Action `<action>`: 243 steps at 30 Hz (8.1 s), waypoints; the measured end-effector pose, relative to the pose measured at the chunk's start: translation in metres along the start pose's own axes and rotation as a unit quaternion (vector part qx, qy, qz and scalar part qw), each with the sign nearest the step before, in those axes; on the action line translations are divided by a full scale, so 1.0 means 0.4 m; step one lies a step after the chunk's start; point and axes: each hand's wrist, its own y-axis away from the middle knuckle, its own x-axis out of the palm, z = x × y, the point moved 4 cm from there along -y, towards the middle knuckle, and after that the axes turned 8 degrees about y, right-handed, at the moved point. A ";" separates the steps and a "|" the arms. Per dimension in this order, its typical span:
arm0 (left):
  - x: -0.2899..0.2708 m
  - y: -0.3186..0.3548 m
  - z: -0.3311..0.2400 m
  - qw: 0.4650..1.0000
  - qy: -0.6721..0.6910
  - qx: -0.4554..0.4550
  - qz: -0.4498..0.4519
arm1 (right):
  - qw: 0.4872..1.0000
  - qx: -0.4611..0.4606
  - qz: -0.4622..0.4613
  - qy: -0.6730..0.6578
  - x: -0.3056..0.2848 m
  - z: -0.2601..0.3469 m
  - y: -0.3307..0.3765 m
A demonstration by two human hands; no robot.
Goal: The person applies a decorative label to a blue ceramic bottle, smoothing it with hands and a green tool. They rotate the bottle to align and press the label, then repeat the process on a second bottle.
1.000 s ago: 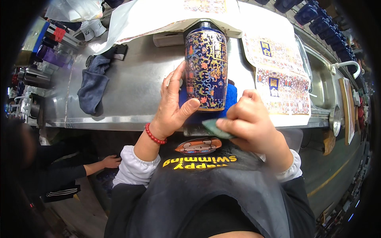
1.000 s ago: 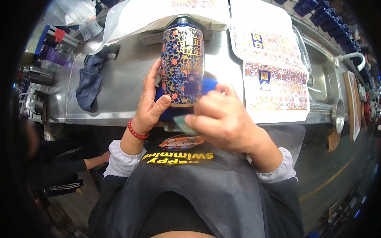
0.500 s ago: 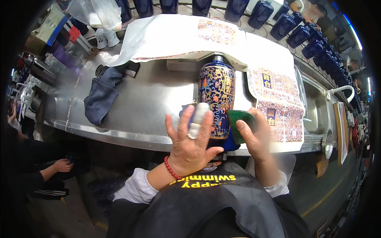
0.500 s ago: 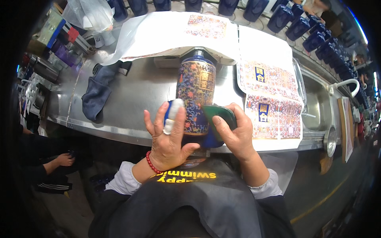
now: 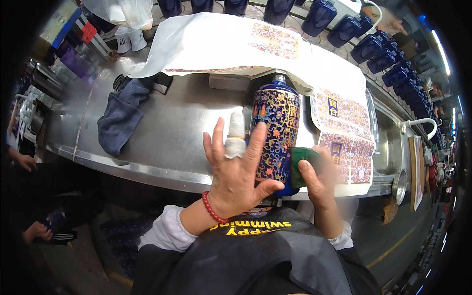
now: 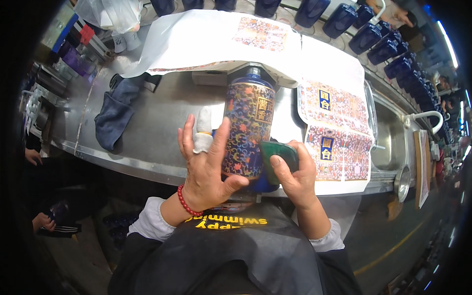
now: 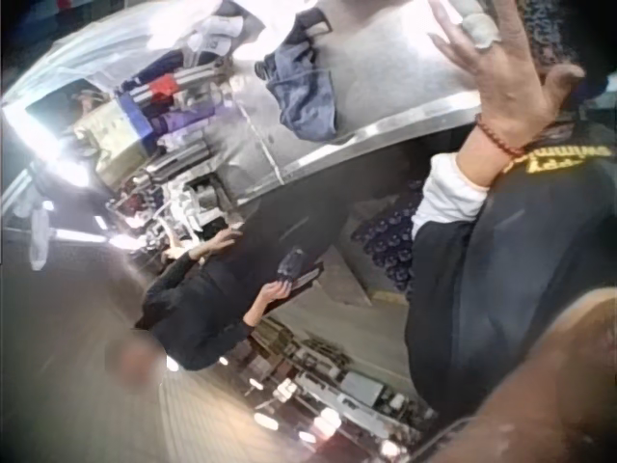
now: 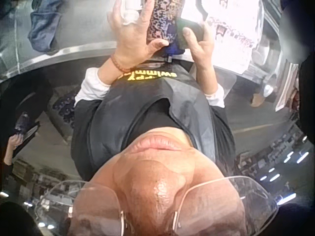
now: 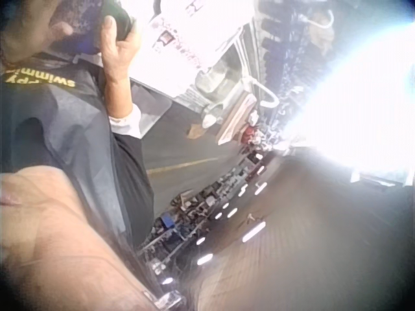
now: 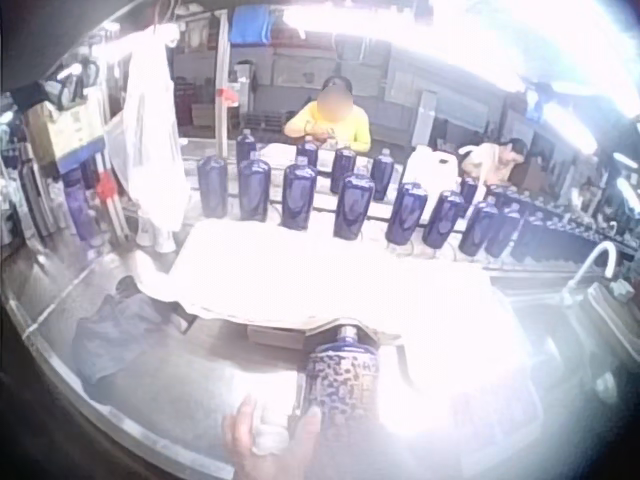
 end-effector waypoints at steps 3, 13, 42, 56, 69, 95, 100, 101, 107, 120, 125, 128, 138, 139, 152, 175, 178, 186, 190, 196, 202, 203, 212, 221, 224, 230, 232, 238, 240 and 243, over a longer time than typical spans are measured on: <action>0.006 -0.004 0.009 0.999 0.028 -0.016 0.002 | 1.000 0.005 0.015 -0.014 0.000 0.002 0.001; 0.001 -0.003 0.040 0.999 0.035 -0.022 0.001 | 0.998 0.026 0.007 -0.053 0.007 -0.009 0.001; 0.001 -0.155 -0.029 0.998 -0.020 0.048 0.035 | 1.000 0.016 0.010 0.002 -0.003 -0.027 0.010; -0.010 -0.190 0.022 0.998 -0.023 0.046 0.044 | 0.997 0.065 0.038 -0.034 -0.012 -0.064 0.020; -0.008 -0.090 0.103 0.974 0.216 0.032 0.065 | 0.878 -0.430 0.084 0.190 0.013 0.171 -0.149; -0.003 -0.098 0.092 0.991 0.094 0.076 0.061 | 0.944 -0.214 -0.066 0.243 -0.024 0.055 -0.166; -0.002 -0.142 0.074 0.991 0.078 0.097 0.052 | 0.935 -0.234 -0.010 0.268 0.031 0.044 -0.165; -0.006 -0.149 0.075 0.990 0.090 0.103 0.044 | 0.933 -0.230 -0.005 0.275 0.033 0.047 -0.167; 0.005 -0.172 0.077 0.990 0.086 0.104 0.040 | 0.930 -0.218 0.010 0.297 0.033 0.077 -0.185; 0.006 -0.175 0.078 0.989 0.088 0.106 0.046 | 0.928 -0.210 0.021 0.306 0.034 0.089 -0.165; 0.005 -0.176 0.074 0.989 0.082 0.111 0.047 | 0.927 -0.213 0.012 0.308 0.037 0.095 -0.166; 0.001 -0.177 0.074 0.988 0.105 0.102 0.052 | 0.931 -0.211 0.015 0.299 0.033 0.096 -0.163; 0.006 -0.179 0.065 0.989 0.071 0.112 0.058 | 0.932 -0.218 0.018 0.291 0.034 0.093 -0.161; 0.007 -0.178 0.066 0.990 0.069 0.110 0.061 | 0.931 -0.219 0.020 0.292 0.034 0.092 -0.161; 0.007 -0.178 0.074 0.986 0.119 0.095 0.069 | 0.951 -0.191 0.044 0.238 0.023 0.074 -0.163; 0.002 -0.203 0.071 0.985 0.131 0.095 0.063 | 0.950 -0.185 0.029 0.250 0.025 0.076 -0.174; -0.004 -0.211 0.071 0.986 0.116 0.104 0.063 | 0.951 -0.179 0.034 0.249 0.024 0.080 -0.178; 0.004 -0.211 0.068 0.984 0.135 0.106 0.040 | 0.948 -0.173 0.038 0.264 0.024 0.092 -0.186; -0.001 -0.208 0.072 0.985 0.137 0.102 0.036 | 0.947 -0.171 0.051 0.267 0.021 0.094 -0.181; 0.000 -0.212 0.070 0.986 0.126 0.107 0.036 | 0.940 -0.174 0.058 0.287 0.022 0.088 -0.179; -0.018 -0.219 0.076 0.987 0.124 0.097 0.040 | 0.951 -0.159 0.056 0.259 0.017 0.078 -0.172; -0.018 -0.220 0.075 0.987 0.116 0.100 0.043 | 0.950 -0.156 0.057 0.265 0.018 0.076 -0.170; -0.018 -0.221 0.082 0.985 0.136 0.097 0.037 | 0.948 -0.150 0.058 0.275 0.021 0.069 -0.166; -0.013 -0.213 0.078 0.984 0.156 0.082 0.021 | 0.951 -0.153 0.070 0.259 0.015 0.052 -0.162; -0.020 -0.207 0.090 0.981 0.182 0.058 0.015 | 0.956 -0.179 0.070 0.221 -0.004 0.051 -0.173; -0.015 -0.181 0.081 0.981 0.170 0.092 0.003 | 0.989 -0.032 0.116 0.080 -0.121 0.104 -0.324; -0.009 -0.175 0.077 0.981 0.175 0.087 -0.003 | 0.959 -0.154 0.182 0.156 -0.123 0.149 -0.418; 0.002 -0.170 0.083 0.978 0.189 0.084 -0.015 | 0.892 -0.176 0.380 0.172 -0.046 0.164 -0.583; 0.004 -0.170 0.088 0.977 0.193 0.086 -0.017 | 0.871 -0.178 0.422 0.179 -0.025 0.167 -0.596; 0.009 -0.171 0.094 0.976 0.201 0.085 -0.018 | 0.860 -0.145 0.467 0.146 -0.015 0.173 -0.599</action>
